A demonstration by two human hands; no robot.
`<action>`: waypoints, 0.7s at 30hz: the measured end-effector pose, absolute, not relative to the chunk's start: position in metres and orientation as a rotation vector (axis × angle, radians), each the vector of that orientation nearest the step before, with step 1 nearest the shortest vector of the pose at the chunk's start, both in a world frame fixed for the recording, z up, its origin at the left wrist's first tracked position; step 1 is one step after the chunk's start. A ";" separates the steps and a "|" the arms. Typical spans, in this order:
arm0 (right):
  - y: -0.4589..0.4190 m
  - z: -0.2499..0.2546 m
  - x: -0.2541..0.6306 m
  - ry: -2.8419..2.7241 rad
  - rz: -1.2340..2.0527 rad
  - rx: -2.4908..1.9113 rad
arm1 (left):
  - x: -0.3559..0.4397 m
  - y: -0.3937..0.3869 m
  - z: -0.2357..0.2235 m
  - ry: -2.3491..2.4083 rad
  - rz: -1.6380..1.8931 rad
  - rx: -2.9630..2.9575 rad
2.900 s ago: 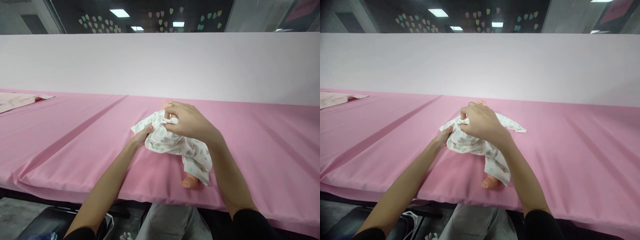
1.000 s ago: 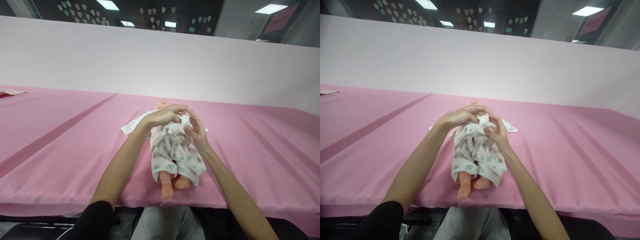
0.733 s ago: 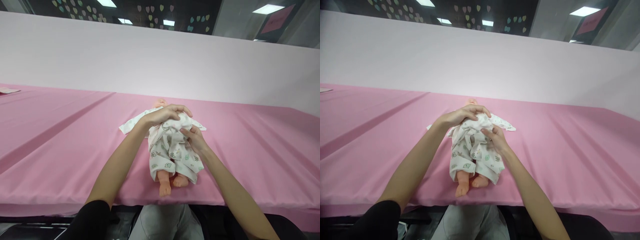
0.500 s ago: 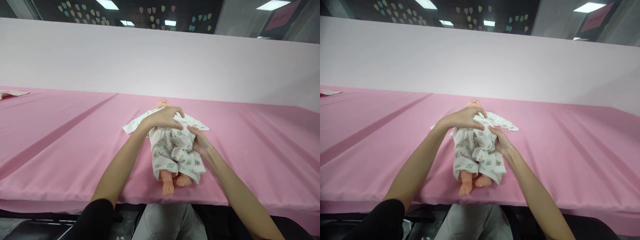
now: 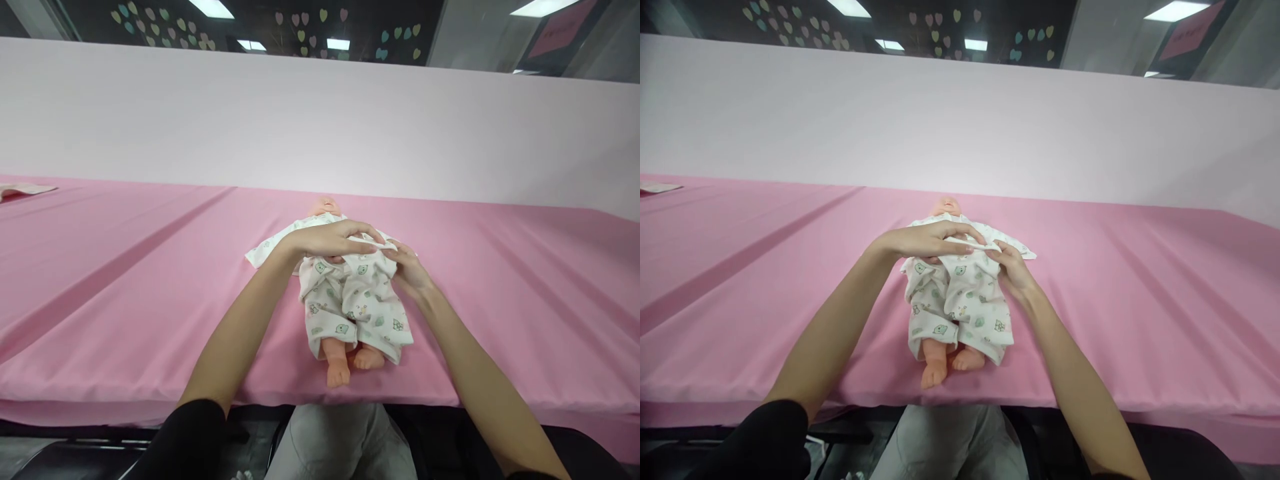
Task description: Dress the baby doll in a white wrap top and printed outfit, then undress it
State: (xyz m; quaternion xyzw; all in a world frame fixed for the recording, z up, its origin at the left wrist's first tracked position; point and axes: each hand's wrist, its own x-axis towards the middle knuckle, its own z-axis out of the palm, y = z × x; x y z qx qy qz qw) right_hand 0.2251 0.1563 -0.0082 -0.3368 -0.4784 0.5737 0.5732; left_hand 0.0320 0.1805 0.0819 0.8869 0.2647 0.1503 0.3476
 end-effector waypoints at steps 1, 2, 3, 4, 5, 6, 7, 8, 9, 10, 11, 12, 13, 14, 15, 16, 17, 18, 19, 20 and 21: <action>0.158 -0.008 0.225 -1.093 1.294 -0.793 | 0.033 0.183 0.079 0.734 0.389 2.326; 0.159 -0.008 0.225 -1.073 1.258 -0.795 | 0.034 0.187 0.076 0.789 0.420 2.360; 0.159 -0.009 0.224 -1.064 1.239 -0.795 | 0.036 0.191 0.073 0.844 0.470 2.393; 0.160 -0.011 0.223 -1.066 1.227 -0.794 | 0.038 0.194 0.070 0.891 0.527 2.411; 0.160 -0.013 0.222 -1.083 1.228 -0.795 | 0.039 0.197 0.068 0.922 0.580 2.407; 0.159 -0.015 0.221 -1.116 1.238 -0.800 | 0.040 0.200 0.067 0.931 0.621 2.384; 0.158 -0.017 0.220 -1.168 1.256 -0.812 | 0.041 0.201 0.067 0.915 0.651 2.345; 0.157 -0.019 0.219 -1.238 1.282 -0.835 | 0.041 0.202 0.067 0.880 0.670 2.294; 0.155 -0.020 0.219 -1.310 1.313 -0.865 | 0.041 0.202 0.068 0.837 0.684 2.237; 0.154 -0.020 0.218 -1.370 1.347 -0.891 | 0.041 0.201 0.069 0.796 0.693 2.182; 0.153 -0.020 0.218 -1.398 1.379 -0.907 | 0.041 0.200 0.070 0.757 0.694 2.134; 0.152 -0.019 0.217 -1.383 1.401 -0.907 | 0.041 0.198 0.070 0.726 0.689 2.091; 0.152 -0.017 0.217 -1.329 1.412 -0.892 | 0.041 0.197 0.070 0.705 0.675 2.057; 0.152 -0.015 0.217 -1.250 1.407 -0.862 | 0.041 0.197 0.069 0.698 0.656 2.036; 0.153 -0.014 0.217 -1.171 1.392 -0.828 | 0.040 0.198 0.068 0.703 0.632 2.027; 0.154 -0.012 0.217 -1.110 1.376 -0.801 | 0.040 0.199 0.067 0.718 0.603 2.028; 0.156 -0.012 0.217 -1.075 1.365 -0.785 | 0.038 0.200 0.066 0.739 0.566 2.039; 0.157 -0.012 0.217 -1.063 1.362 -0.786 | 0.036 0.202 0.064 0.761 0.521 2.062; 0.158 -0.012 0.218 -1.070 1.363 -0.801 | 0.034 0.204 0.063 0.780 0.473 2.098; 0.159 -0.013 0.219 -1.096 1.363 -0.825 | 0.032 0.206 0.063 0.794 0.426 2.145; 0.160 -0.015 0.220 -1.141 1.359 -0.855 | 0.029 0.207 0.063 0.808 0.386 2.198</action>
